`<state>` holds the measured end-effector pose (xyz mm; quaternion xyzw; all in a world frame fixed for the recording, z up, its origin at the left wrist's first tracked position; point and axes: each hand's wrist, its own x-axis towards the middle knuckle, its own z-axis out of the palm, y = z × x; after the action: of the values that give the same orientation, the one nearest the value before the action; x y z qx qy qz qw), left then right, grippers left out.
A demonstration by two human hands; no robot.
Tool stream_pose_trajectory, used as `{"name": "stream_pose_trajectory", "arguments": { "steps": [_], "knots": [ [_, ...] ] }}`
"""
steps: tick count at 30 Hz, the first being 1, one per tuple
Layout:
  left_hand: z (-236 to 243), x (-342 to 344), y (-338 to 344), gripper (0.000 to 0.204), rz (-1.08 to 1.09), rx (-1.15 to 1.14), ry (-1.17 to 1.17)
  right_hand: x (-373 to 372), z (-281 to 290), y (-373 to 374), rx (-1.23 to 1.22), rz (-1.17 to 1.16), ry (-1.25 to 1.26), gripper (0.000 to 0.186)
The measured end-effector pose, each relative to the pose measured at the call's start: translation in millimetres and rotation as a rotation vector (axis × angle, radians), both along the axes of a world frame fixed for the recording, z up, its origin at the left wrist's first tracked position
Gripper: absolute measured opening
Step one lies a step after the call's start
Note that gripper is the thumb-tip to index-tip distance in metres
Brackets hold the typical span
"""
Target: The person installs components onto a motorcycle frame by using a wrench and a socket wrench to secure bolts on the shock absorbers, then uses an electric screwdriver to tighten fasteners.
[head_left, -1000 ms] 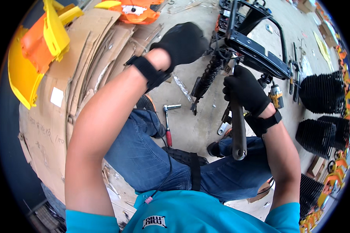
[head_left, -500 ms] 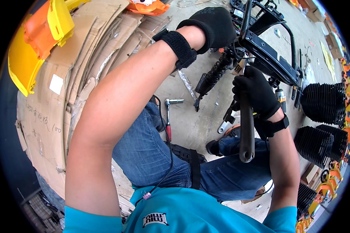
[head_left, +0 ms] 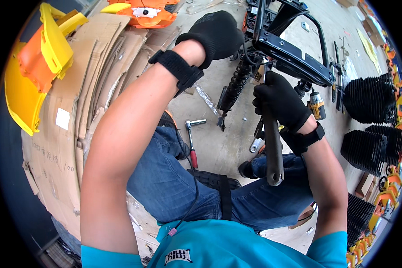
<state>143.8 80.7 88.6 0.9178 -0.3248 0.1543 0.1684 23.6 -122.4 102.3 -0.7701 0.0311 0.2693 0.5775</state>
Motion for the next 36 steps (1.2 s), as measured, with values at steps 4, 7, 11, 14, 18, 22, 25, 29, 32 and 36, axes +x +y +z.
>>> {"name": "stream_pose_trajectory", "arguments": {
  "steps": [4,7,11,14,18,22,25,29,32,36],
  "knots": [
    [-5,0,1,0.002,-0.027,-0.013,-0.03,1,2,3,0.003,-0.075,0.071,0.016],
    [4,-2,0,0.003,-0.003,-0.007,0.047,2,1,-1,-0.066,-0.044,0.017,0.016],
    [17,-4,-8,0.03,-0.046,0.035,0.12,5,-20,-12,-0.214,0.149,-0.244,0.016],
    [10,-4,-11,0.03,0.045,-0.078,0.225,6,-25,-14,-0.235,0.212,-0.313,0.016],
    [5,-20,-11,0.007,0.051,-0.053,0.159,5,-11,-3,-0.212,0.075,-0.151,0.016],
    [-7,-74,-19,0.01,0.064,-0.178,0.116,3,-6,-5,-0.14,-0.003,-0.084,0.016],
    [-36,-113,-21,0.014,0.164,-0.257,0.309,4,-14,-2,-0.212,0.016,-0.1,0.017],
    [-66,-133,-34,0.013,0.217,-0.33,0.462,2,-34,-11,-0.314,0.303,-0.504,0.016],
    [-92,-137,-37,0.013,0.283,-0.351,0.495,1,-36,-10,-0.345,0.335,-0.492,0.016],
    [-112,-133,-41,0.015,0.333,-0.224,0.572,6,-37,-13,-0.311,0.321,-0.489,0.017]
  ]
}}
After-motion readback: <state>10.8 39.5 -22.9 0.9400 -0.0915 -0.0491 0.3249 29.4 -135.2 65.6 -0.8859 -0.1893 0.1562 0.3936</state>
